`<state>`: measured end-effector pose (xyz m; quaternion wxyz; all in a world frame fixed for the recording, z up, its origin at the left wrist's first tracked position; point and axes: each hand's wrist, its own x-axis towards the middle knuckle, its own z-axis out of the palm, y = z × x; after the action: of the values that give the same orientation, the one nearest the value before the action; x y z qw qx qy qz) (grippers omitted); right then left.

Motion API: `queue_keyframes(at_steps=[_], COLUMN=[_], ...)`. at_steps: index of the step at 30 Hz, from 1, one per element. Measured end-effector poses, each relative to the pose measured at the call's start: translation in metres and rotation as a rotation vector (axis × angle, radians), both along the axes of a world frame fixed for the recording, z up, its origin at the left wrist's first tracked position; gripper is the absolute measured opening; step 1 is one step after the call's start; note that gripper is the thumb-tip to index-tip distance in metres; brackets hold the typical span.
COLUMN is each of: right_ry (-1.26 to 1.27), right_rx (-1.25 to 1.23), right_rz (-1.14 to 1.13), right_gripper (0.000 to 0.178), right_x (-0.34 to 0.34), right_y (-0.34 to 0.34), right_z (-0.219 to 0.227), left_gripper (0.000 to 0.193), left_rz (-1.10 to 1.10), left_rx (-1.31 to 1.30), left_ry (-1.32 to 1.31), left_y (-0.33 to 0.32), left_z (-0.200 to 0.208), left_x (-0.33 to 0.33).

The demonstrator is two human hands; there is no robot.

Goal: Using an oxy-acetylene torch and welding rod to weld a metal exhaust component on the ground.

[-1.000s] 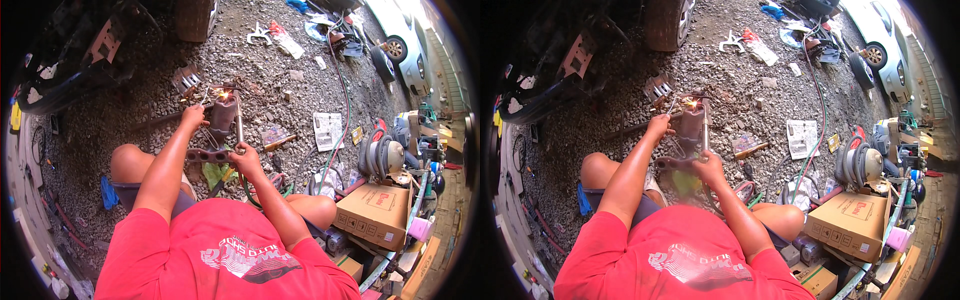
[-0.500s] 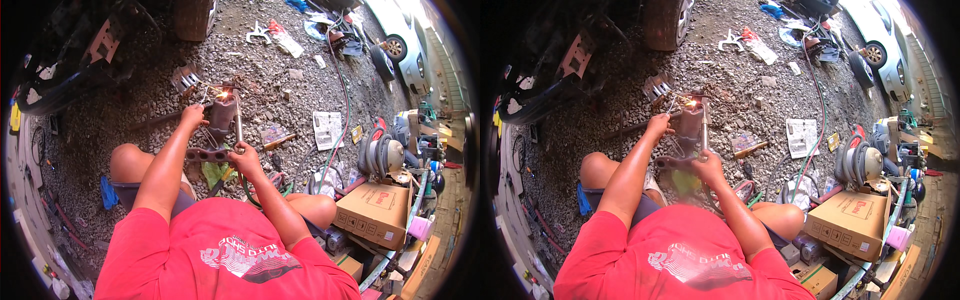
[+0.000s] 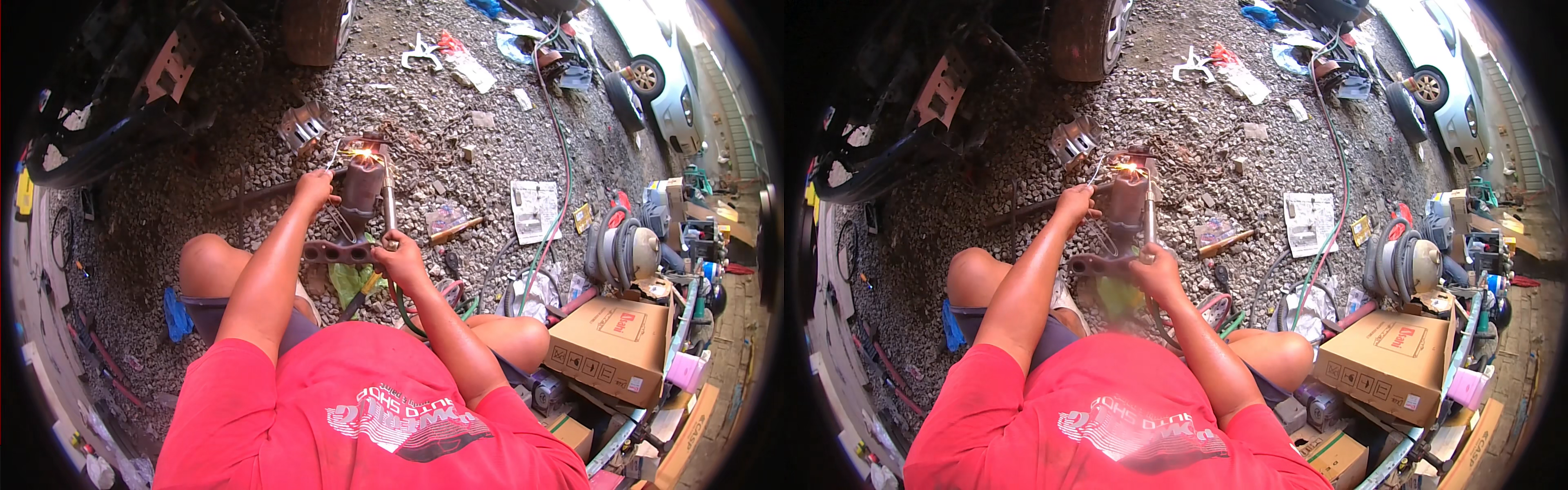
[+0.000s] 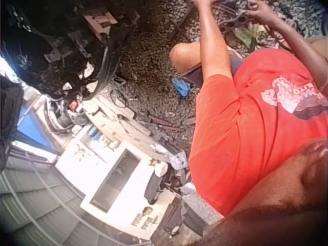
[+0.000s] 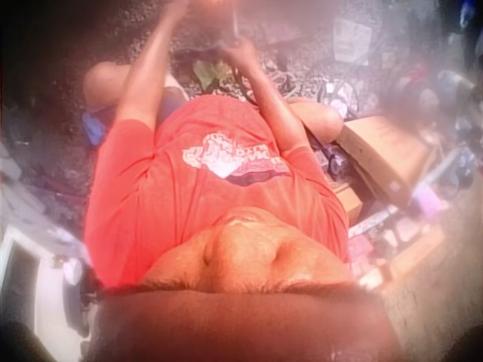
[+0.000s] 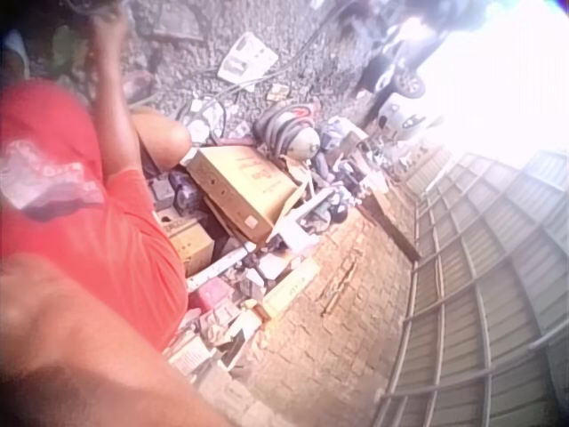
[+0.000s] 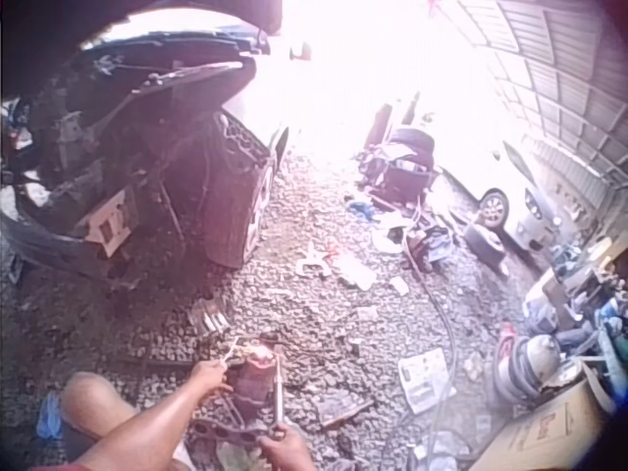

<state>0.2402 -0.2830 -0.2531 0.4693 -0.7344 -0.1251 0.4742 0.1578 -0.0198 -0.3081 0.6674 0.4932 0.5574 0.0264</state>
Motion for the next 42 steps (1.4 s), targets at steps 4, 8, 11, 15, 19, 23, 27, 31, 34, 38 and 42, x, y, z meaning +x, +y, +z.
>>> queue_keyframes(at_steps=[4,8,11,15,19,23,27,31,34,38,42], right_ry=[-0.002,0.010,0.013,-0.005,-0.021,-0.020,-0.016,-0.002,-0.011,-0.013,-0.007], right_rx=[-0.006,-0.008,-0.008,-0.005,-0.010,-0.005,-0.013,-0.016,-0.015,-0.031,-0.037], right_rz=[0.009,0.003,-0.002,0.014,0.015,0.009,0.004,0.008,0.008,0.009,0.024], right_gripper=[0.020,0.018,0.017,0.018,0.019,0.020,0.020,0.020,0.020,0.020,0.019], right_x=[0.000,-0.001,-0.001,0.000,0.001,0.000,0.000,0.000,0.001,0.001,0.001], right_y=[0.001,0.001,0.000,0.001,0.000,0.000,0.001,0.001,0.000,0.002,0.003], right_z=[0.002,0.006,0.006,-0.001,-0.003,-0.002,0.001,0.003,0.002,0.007,0.012], left_gripper=[0.048,0.049,0.048,0.047,0.044,0.042,0.041,0.039,0.037,0.042,0.040], left_rz=[0.013,0.006,0.000,0.001,0.010,0.018,0.038,0.017,-0.008,0.014,0.013], left_rx=[0.002,0.000,-0.009,-0.007,0.006,0.011,0.004,0.005,-0.009,-0.007,-0.003], left_ry=[-0.025,-0.014,-0.026,-0.025,-0.025,-0.032,-0.044,-0.041,-0.026,-0.049,-0.042], left_y=[0.003,0.002,0.002,0.003,0.001,0.001,0.000,0.001,0.000,0.000,0.001], left_z=[-0.005,-0.006,-0.005,-0.005,-0.003,-0.002,-0.004,-0.008,-0.007,-0.006,-0.007], left_x=[-0.003,-0.002,-0.001,-0.001,0.001,0.003,0.003,0.002,0.004,0.004,0.005])
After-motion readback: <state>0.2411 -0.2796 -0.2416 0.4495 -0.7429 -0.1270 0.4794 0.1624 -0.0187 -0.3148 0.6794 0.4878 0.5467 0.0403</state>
